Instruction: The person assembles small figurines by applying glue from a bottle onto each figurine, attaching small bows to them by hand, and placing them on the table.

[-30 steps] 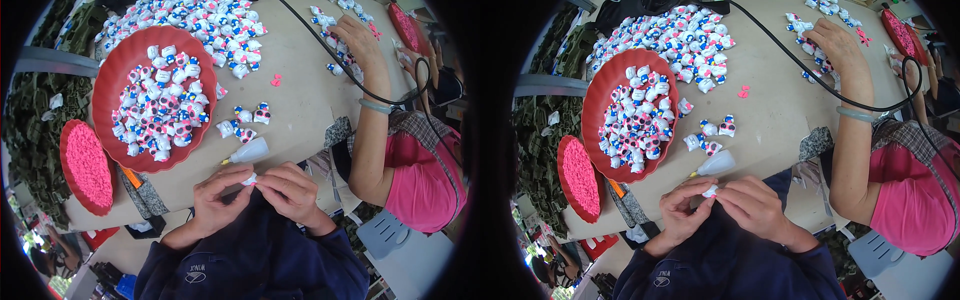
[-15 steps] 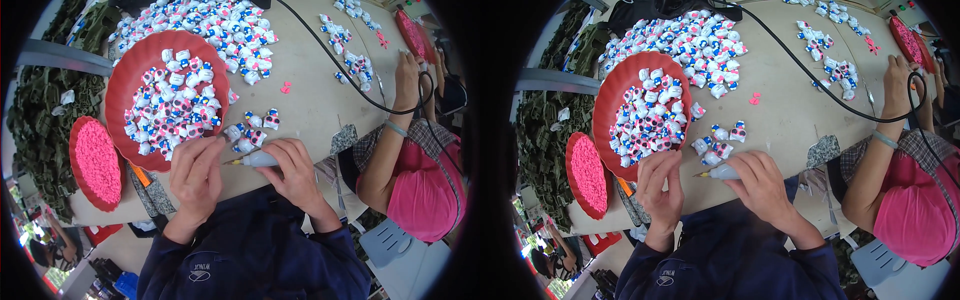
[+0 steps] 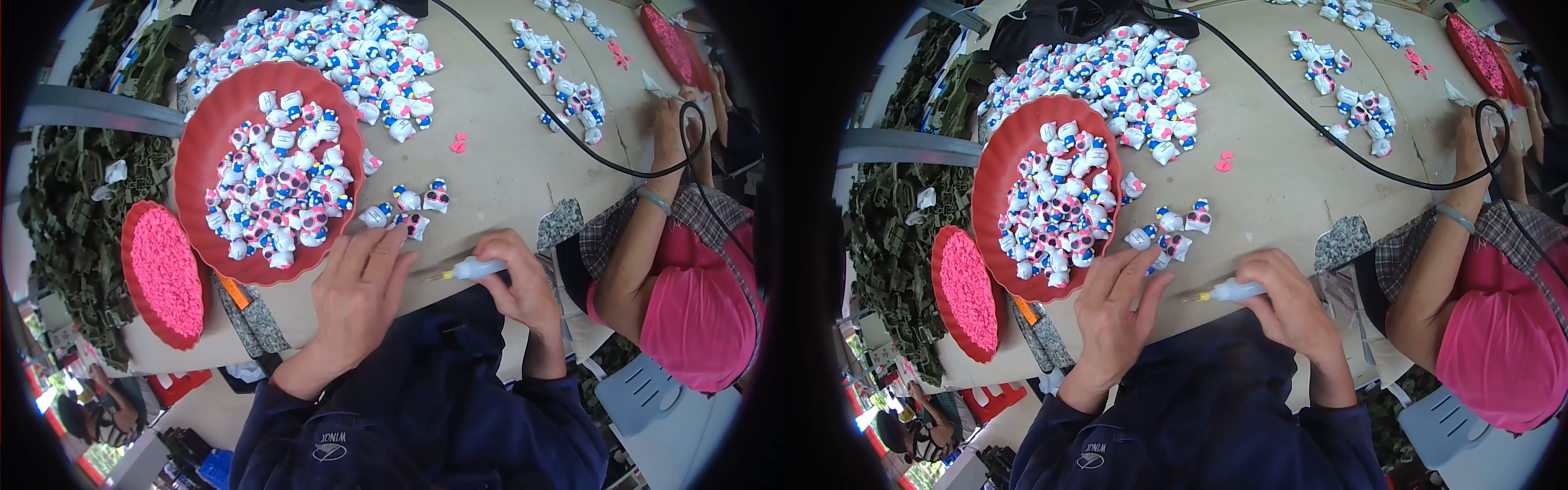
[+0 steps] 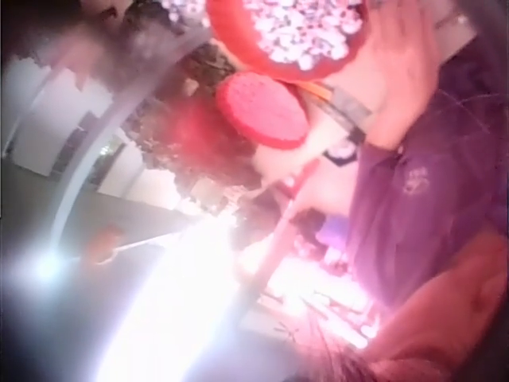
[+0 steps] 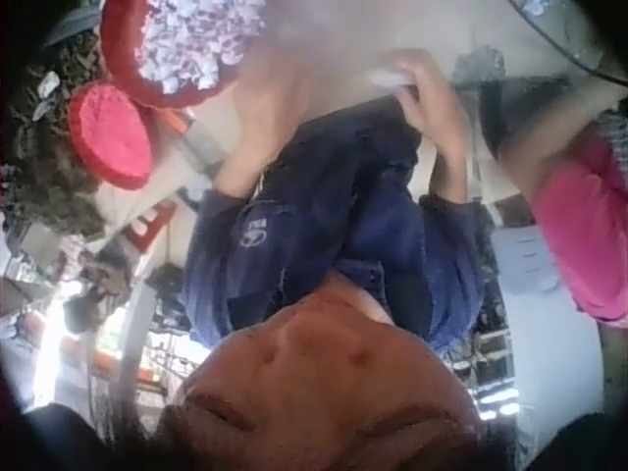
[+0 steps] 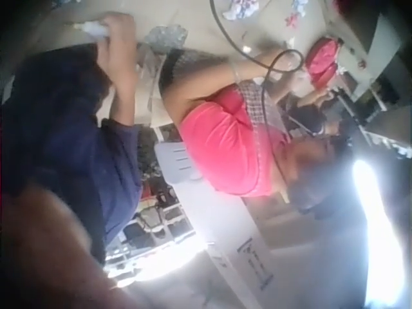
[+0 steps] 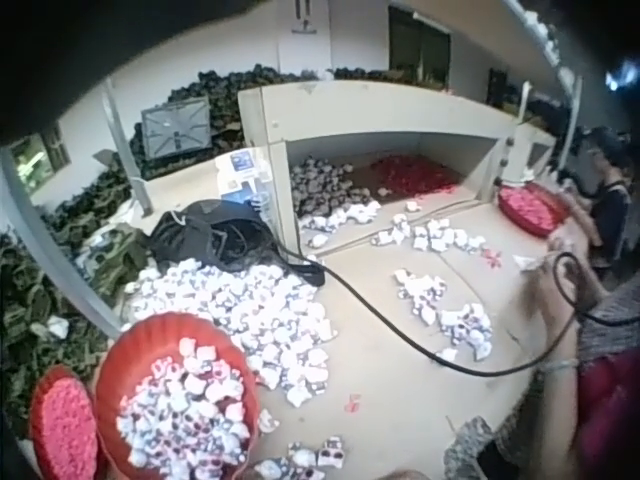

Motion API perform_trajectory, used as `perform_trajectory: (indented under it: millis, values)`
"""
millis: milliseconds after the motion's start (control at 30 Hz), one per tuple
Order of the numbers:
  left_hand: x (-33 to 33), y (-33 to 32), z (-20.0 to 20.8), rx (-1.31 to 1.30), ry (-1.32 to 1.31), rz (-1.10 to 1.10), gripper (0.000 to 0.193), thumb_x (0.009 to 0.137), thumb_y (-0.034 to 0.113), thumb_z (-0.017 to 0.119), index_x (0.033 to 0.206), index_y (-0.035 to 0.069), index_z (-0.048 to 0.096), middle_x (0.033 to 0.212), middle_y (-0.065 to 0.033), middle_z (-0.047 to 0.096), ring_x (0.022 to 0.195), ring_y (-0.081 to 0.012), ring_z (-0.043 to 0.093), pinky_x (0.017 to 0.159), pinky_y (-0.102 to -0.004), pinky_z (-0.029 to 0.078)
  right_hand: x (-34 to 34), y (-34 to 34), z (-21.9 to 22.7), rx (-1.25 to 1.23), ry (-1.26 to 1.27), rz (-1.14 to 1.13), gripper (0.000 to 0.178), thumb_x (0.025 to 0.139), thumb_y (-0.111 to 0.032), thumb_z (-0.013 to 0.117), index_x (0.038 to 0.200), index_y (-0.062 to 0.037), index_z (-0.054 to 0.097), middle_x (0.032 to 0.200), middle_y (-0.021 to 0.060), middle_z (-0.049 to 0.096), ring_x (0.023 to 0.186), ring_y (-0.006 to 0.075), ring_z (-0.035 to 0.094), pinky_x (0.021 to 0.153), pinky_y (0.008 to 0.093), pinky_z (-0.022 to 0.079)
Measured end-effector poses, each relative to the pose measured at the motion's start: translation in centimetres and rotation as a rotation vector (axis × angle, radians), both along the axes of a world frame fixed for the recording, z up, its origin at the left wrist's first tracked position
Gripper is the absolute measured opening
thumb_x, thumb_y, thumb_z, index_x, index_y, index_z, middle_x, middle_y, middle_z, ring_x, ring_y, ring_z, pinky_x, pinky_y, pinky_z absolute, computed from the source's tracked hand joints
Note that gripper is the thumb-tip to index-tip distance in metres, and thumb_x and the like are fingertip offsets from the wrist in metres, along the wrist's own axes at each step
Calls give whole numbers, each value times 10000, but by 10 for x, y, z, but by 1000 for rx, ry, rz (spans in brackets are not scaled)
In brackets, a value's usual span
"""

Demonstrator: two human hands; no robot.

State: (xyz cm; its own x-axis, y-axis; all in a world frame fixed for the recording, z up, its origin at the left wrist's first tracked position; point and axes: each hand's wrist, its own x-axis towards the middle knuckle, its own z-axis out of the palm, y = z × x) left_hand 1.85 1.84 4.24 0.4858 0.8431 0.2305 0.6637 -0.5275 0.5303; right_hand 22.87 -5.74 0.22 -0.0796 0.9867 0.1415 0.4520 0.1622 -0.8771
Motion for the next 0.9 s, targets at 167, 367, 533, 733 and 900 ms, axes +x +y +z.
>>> perform_trajectory:
  millis: [167,367,533,733,900]
  values:
    - [20,3,-18,72,100,12,352,676,109,756,1001,42,639,983,-77,591,862,-254,529,684,-337,462,3,-5,5,0,73,-179,317,758,-53,703,1018,-17,526,966,128,582,878,220,570,762,324,462]
    - [22,5,-25,103,-36,-75,361,649,81,770,972,36,613,986,-89,589,834,-266,540,706,-344,460,-12,-16,-7,1,584,-274,357,814,-52,667,1112,14,480,1007,145,619,868,161,598,789,292,478]
    - [9,-19,-12,-306,-405,-215,404,677,41,776,1040,26,600,1032,-87,567,792,-201,569,648,-299,472,-20,-18,2,-50,647,-279,411,799,-8,658,1168,21,480,977,113,650,874,140,618,793,258,481]
    - [-9,-26,-20,-1225,-932,-24,527,748,-21,726,1236,-4,529,1057,-62,579,873,-110,579,734,-236,493,-21,-20,15,-132,505,-388,411,748,-39,714,1127,21,565,922,80,663,818,120,623,736,235,484]
    - [-10,-20,-23,-1311,-1070,83,410,859,-33,603,1252,-6,490,1101,-76,583,984,-141,578,839,-277,494,-17,-16,25,83,282,-329,367,645,-88,789,971,20,662,764,83,639,608,120,562,536,233,420]
